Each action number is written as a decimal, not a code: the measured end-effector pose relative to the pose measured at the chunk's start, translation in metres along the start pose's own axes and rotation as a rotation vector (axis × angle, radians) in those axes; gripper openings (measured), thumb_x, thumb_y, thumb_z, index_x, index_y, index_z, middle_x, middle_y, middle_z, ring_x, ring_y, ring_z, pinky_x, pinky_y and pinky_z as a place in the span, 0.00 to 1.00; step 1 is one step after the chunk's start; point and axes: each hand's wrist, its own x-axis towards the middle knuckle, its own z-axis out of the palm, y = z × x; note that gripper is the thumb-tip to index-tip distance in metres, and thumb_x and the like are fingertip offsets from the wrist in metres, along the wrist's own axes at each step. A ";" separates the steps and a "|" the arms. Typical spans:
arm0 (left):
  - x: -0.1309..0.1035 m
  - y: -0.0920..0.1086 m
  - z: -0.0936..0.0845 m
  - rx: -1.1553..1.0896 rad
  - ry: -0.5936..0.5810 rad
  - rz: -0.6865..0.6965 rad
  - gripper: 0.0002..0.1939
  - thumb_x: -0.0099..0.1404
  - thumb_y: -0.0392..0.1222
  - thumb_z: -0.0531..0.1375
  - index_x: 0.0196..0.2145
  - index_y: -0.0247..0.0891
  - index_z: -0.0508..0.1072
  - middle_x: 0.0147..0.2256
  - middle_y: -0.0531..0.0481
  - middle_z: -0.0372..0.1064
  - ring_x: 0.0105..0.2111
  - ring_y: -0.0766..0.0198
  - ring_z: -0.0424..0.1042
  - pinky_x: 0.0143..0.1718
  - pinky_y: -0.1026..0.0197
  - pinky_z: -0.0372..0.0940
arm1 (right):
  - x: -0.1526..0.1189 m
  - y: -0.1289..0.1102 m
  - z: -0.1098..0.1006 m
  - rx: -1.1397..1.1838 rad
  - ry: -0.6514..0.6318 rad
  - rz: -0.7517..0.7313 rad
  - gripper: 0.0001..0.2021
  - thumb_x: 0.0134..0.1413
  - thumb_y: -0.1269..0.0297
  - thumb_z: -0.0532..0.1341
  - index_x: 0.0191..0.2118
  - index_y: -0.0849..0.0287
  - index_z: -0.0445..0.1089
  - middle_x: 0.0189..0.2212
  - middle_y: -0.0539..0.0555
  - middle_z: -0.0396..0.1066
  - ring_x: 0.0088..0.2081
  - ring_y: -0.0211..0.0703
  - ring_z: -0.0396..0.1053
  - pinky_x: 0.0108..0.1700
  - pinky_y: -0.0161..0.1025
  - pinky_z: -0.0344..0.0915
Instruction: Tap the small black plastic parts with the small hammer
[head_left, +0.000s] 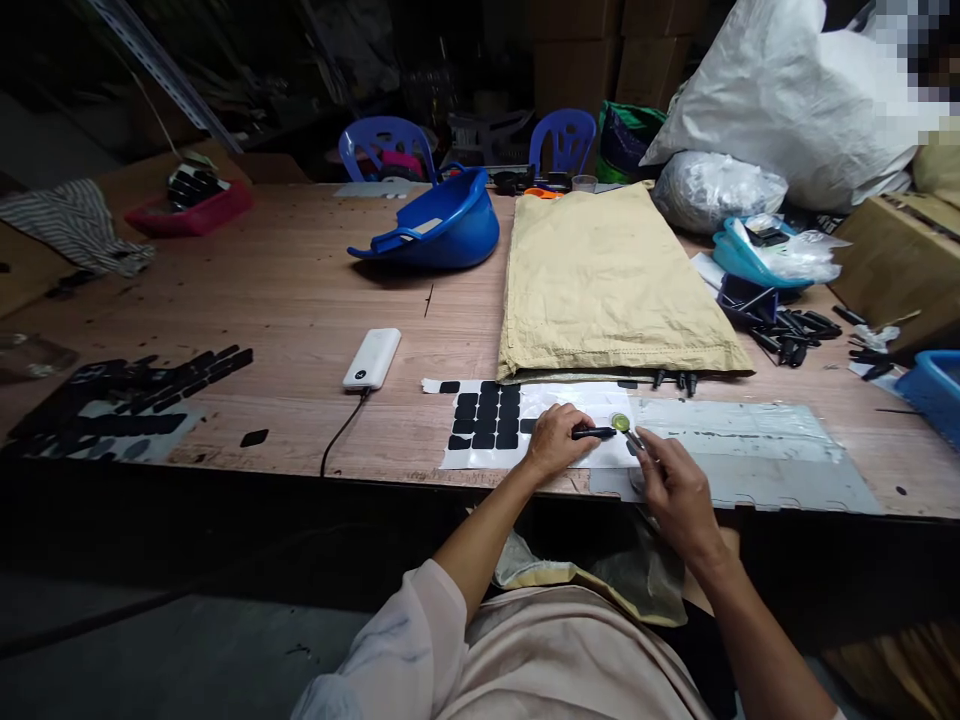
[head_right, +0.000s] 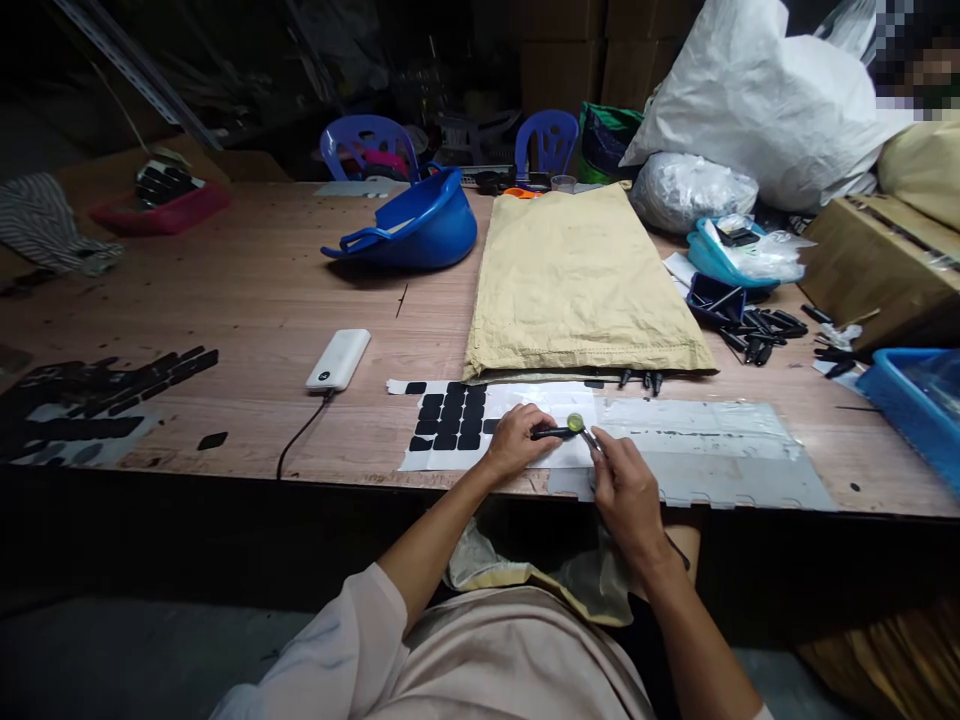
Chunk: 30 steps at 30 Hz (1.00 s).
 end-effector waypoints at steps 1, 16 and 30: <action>0.000 0.001 0.000 -0.003 0.004 -0.008 0.07 0.63 0.40 0.73 0.39 0.42 0.83 0.39 0.50 0.77 0.43 0.56 0.72 0.49 0.55 0.65 | 0.000 -0.005 0.003 0.015 -0.026 -0.004 0.17 0.72 0.60 0.56 0.58 0.52 0.76 0.38 0.54 0.76 0.37 0.43 0.74 0.43 0.41 0.71; 0.001 0.000 0.002 -0.015 0.013 -0.011 0.06 0.62 0.39 0.73 0.38 0.42 0.83 0.38 0.51 0.77 0.43 0.56 0.72 0.49 0.55 0.65 | -0.003 -0.014 0.007 -0.022 -0.005 -0.030 0.20 0.71 0.66 0.55 0.62 0.50 0.76 0.36 0.53 0.74 0.36 0.41 0.73 0.42 0.37 0.70; 0.002 0.002 0.001 -0.006 0.013 -0.026 0.06 0.61 0.38 0.72 0.37 0.42 0.82 0.38 0.50 0.77 0.44 0.55 0.72 0.49 0.54 0.66 | 0.010 0.017 -0.021 -0.240 0.146 0.030 0.20 0.71 0.58 0.55 0.60 0.52 0.77 0.38 0.56 0.76 0.38 0.44 0.73 0.42 0.40 0.67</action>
